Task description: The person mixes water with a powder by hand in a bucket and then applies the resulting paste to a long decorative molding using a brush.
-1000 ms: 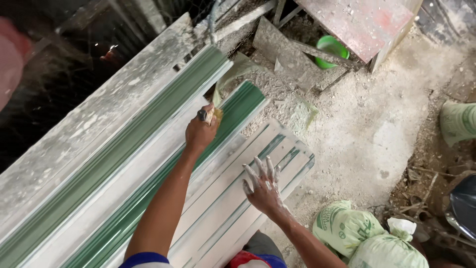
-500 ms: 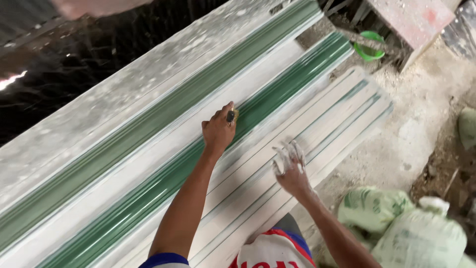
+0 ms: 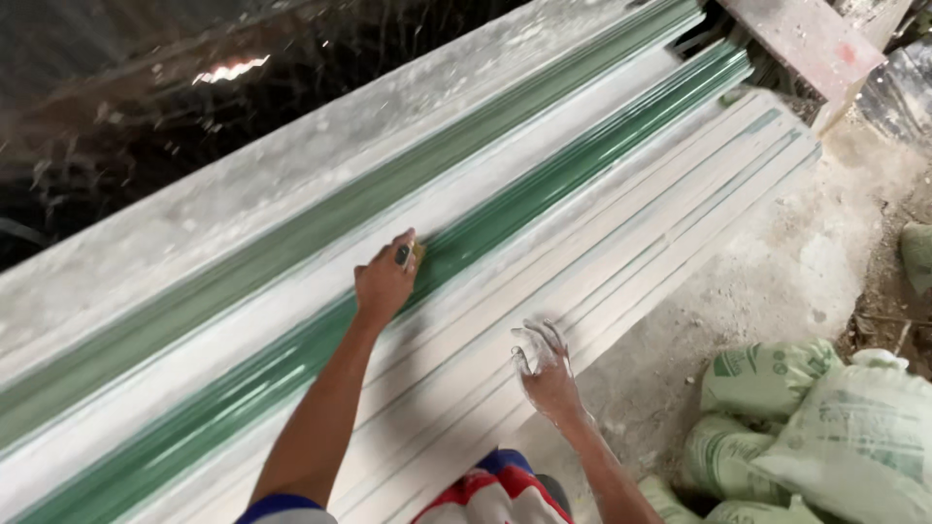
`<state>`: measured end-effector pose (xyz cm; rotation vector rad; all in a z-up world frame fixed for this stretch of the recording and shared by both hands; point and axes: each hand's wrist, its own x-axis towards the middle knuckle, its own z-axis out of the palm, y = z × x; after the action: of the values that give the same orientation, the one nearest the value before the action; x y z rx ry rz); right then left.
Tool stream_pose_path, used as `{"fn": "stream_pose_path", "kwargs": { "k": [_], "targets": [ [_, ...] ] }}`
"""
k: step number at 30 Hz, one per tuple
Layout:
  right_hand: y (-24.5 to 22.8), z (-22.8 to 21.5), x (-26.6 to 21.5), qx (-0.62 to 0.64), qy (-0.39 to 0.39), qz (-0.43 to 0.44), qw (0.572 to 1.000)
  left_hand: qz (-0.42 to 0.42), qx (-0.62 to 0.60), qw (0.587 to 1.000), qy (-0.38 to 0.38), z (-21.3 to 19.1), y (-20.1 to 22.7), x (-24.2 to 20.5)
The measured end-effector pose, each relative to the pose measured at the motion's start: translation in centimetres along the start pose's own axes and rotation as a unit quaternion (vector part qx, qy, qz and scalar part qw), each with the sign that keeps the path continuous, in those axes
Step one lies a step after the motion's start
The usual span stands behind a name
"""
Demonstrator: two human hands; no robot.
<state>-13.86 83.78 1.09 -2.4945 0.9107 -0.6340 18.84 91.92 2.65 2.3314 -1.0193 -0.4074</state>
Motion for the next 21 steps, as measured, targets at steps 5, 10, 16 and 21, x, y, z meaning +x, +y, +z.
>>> {"fn": "stream_pose_path", "kwargs": {
  "k": [5,10,16,21],
  "targets": [
    [-7.7,2.3,-10.0,0.004,-0.021,0.011,1.000,-0.085,0.109,0.989,-0.046,-8.3,-4.8,-8.6],
    [-18.3,3.2,-18.5,0.036,0.020,-0.021,0.999,-0.095,0.106,0.990,-0.022,-15.3,-13.0,-16.6],
    [-27.6,7.6,-23.7,0.032,0.016,-0.118,0.992,-0.040,0.085,0.994,0.062,-16.5,-30.7,-26.4],
    [-38.9,15.2,-24.1,0.098,-0.049,-0.141,0.984,-0.085,0.087,0.989,0.080,-25.4,-42.1,-38.6]
  ]
}}
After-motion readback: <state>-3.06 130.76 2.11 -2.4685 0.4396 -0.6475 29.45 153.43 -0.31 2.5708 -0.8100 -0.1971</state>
